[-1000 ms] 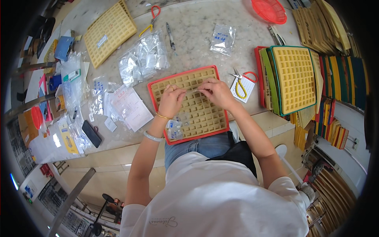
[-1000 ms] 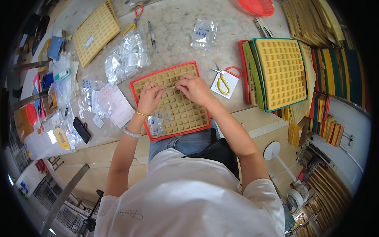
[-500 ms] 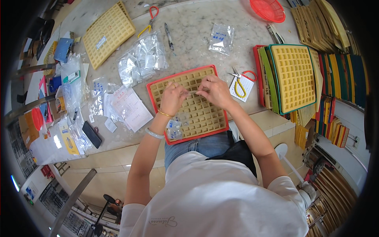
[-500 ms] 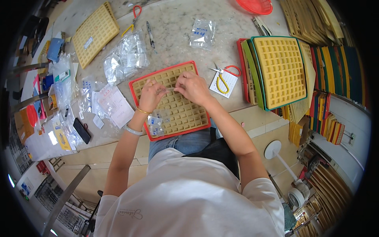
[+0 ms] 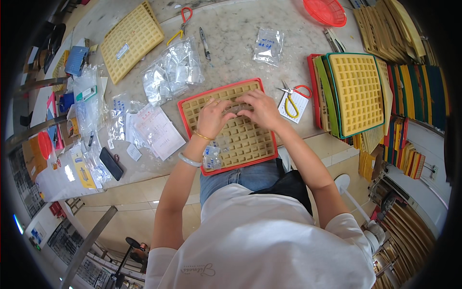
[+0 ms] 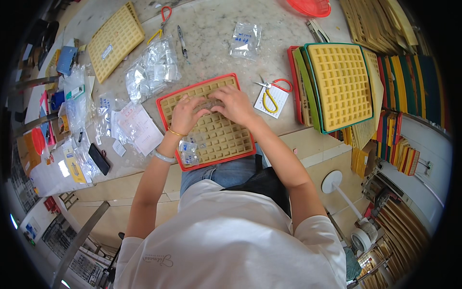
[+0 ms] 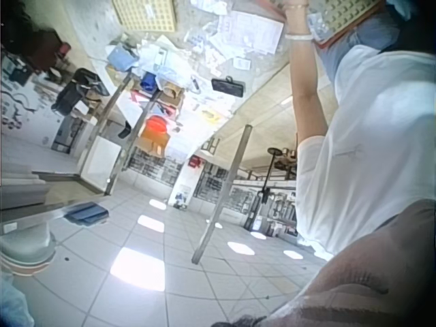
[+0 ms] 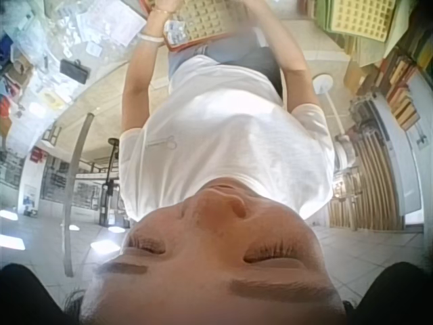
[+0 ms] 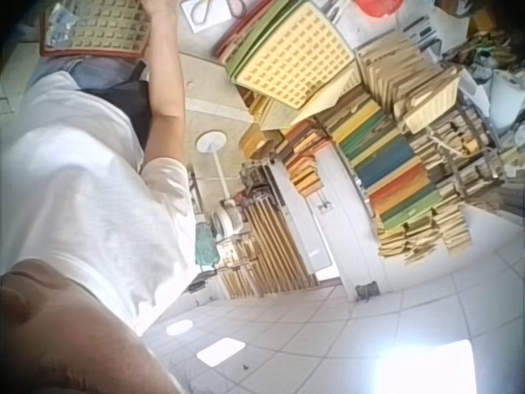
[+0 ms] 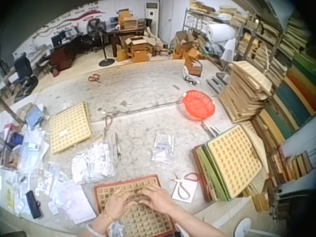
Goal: The person unpacks small jewelry items from plastic bags and places them into the compartments of a red tray. They handle the items one by one, carefully positioning them in the grid.
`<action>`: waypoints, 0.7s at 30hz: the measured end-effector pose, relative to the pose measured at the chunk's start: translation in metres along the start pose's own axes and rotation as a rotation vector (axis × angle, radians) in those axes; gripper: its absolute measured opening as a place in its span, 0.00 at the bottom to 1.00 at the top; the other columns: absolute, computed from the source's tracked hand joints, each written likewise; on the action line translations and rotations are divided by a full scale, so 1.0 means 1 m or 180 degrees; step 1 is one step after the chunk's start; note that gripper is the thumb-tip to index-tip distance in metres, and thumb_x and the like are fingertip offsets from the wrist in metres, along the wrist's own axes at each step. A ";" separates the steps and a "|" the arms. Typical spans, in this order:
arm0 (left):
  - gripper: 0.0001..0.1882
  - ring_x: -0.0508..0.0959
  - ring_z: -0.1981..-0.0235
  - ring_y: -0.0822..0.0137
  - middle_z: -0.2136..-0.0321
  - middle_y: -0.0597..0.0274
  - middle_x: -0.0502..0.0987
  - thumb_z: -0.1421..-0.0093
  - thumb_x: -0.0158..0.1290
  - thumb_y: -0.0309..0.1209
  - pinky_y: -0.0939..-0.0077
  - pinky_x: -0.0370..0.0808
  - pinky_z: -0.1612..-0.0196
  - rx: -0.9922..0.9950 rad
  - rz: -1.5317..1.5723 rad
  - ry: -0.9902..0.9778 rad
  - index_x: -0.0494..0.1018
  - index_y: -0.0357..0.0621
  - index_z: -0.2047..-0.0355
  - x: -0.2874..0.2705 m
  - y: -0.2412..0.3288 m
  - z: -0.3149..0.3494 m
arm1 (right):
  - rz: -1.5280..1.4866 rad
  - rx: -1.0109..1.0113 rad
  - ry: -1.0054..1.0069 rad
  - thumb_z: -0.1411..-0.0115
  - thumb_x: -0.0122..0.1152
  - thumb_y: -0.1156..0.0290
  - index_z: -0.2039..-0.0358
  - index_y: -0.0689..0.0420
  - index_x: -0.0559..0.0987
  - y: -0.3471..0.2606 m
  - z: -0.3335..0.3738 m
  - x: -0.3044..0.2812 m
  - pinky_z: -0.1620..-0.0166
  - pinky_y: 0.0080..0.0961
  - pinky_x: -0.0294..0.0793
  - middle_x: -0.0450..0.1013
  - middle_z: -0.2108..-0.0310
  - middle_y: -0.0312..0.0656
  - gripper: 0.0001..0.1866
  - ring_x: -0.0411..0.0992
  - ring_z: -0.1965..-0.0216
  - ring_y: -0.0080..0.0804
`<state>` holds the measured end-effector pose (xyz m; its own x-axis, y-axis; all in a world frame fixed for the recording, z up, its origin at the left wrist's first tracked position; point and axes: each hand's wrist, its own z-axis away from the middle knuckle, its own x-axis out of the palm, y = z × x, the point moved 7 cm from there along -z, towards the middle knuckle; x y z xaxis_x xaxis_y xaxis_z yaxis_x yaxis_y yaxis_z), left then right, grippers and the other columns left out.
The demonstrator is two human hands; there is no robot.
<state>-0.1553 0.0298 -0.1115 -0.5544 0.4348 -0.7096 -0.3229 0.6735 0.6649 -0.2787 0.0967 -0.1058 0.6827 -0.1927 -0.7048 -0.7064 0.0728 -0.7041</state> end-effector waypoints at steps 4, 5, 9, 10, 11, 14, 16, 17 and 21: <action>0.10 0.75 0.71 0.59 0.79 0.60 0.76 0.54 0.60 0.39 0.65 0.72 0.69 -0.0367 -0.0292 -0.0839 0.78 0.50 0.73 0.015 -0.014 0.007 | -0.0192 -0.0094 -0.0247 0.54 0.65 0.69 0.74 0.53 0.79 0.010 0.002 0.000 0.58 0.29 0.69 0.72 0.68 0.37 0.06 0.69 0.61 0.36; 0.10 0.76 0.72 0.59 0.79 0.60 0.76 0.54 0.59 0.40 0.65 0.72 0.71 -0.0382 -0.0344 -0.0858 0.78 0.51 0.72 0.015 -0.015 0.008 | -0.0250 -0.0087 -0.0247 0.54 0.65 0.69 0.73 0.53 0.79 0.010 0.002 0.000 0.58 0.29 0.69 0.72 0.68 0.37 0.06 0.69 0.61 0.37; 0.11 0.76 0.78 0.60 0.81 0.60 0.76 0.53 0.59 0.42 0.68 0.71 0.76 -0.0535 -0.0679 -0.0769 0.79 0.53 0.71 0.011 -0.014 0.005 | -0.0294 -0.0050 -0.0247 0.53 0.64 0.70 0.73 0.52 0.80 0.005 -0.002 -0.004 0.59 0.30 0.69 0.73 0.69 0.36 0.05 0.69 0.62 0.36; 0.11 0.76 0.78 0.60 0.82 0.60 0.76 0.53 0.59 0.42 0.68 0.71 0.76 -0.0554 -0.0650 -0.0744 0.79 0.53 0.71 0.009 -0.013 0.004 | -0.0342 -0.0096 -0.0179 0.53 0.64 0.70 0.73 0.52 0.80 0.005 -0.003 -0.004 0.59 0.30 0.69 0.73 0.69 0.36 0.05 0.69 0.63 0.36; 0.10 0.76 0.78 0.60 0.82 0.61 0.76 0.53 0.60 0.41 0.69 0.71 0.76 -0.0572 -0.0620 -0.0719 0.79 0.52 0.72 0.008 -0.012 0.002 | -0.0391 -0.0143 -0.0111 0.52 0.63 0.69 0.74 0.52 0.80 0.005 -0.003 -0.004 0.60 0.30 0.70 0.73 0.69 0.35 0.04 0.69 0.64 0.36; 0.10 0.76 0.79 0.60 0.82 0.62 0.76 0.53 0.60 0.42 0.69 0.71 0.77 -0.0590 -0.0293 -0.0720 0.78 0.52 0.74 0.006 -0.012 0.003 | -0.0468 -0.0145 -0.0171 0.52 0.63 0.70 0.72 0.51 0.80 0.005 -0.004 -0.003 0.60 0.30 0.69 0.73 0.68 0.35 0.05 0.69 0.64 0.36; 0.11 0.76 0.80 0.61 0.82 0.62 0.76 0.54 0.61 0.42 0.70 0.71 0.77 -0.0541 -0.0157 -0.0729 0.78 0.51 0.74 0.006 -0.014 0.004 | -0.0487 -0.0160 -0.0216 0.52 0.63 0.70 0.72 0.51 0.80 0.003 -0.004 -0.001 0.59 0.30 0.69 0.73 0.69 0.35 0.05 0.69 0.63 0.36; 0.12 0.76 0.80 0.61 0.82 0.62 0.76 0.55 0.61 0.43 0.70 0.71 0.77 -0.0496 -0.0174 -0.0724 0.78 0.51 0.73 0.006 -0.016 0.005 | -0.0497 -0.0168 -0.0239 0.52 0.63 0.70 0.72 0.51 0.81 0.002 -0.004 0.000 0.59 0.29 0.69 0.73 0.69 0.35 0.05 0.69 0.63 0.36; 0.13 0.76 0.79 0.60 0.81 0.60 0.77 0.57 0.62 0.45 0.68 0.71 0.77 -0.0802 -0.0404 -0.0785 0.78 0.54 0.74 0.005 -0.022 0.003 | -0.0507 -0.0132 -0.0294 0.52 0.63 0.70 0.72 0.51 0.80 0.000 -0.006 0.002 0.59 0.30 0.69 0.74 0.68 0.35 0.05 0.69 0.63 0.36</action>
<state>-0.1483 0.0194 -0.1300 -0.3064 0.5089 -0.8044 -0.5728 0.5764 0.5828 -0.2783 0.0905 -0.1071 0.7994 -0.1078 -0.5911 -0.5938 0.0078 -0.8045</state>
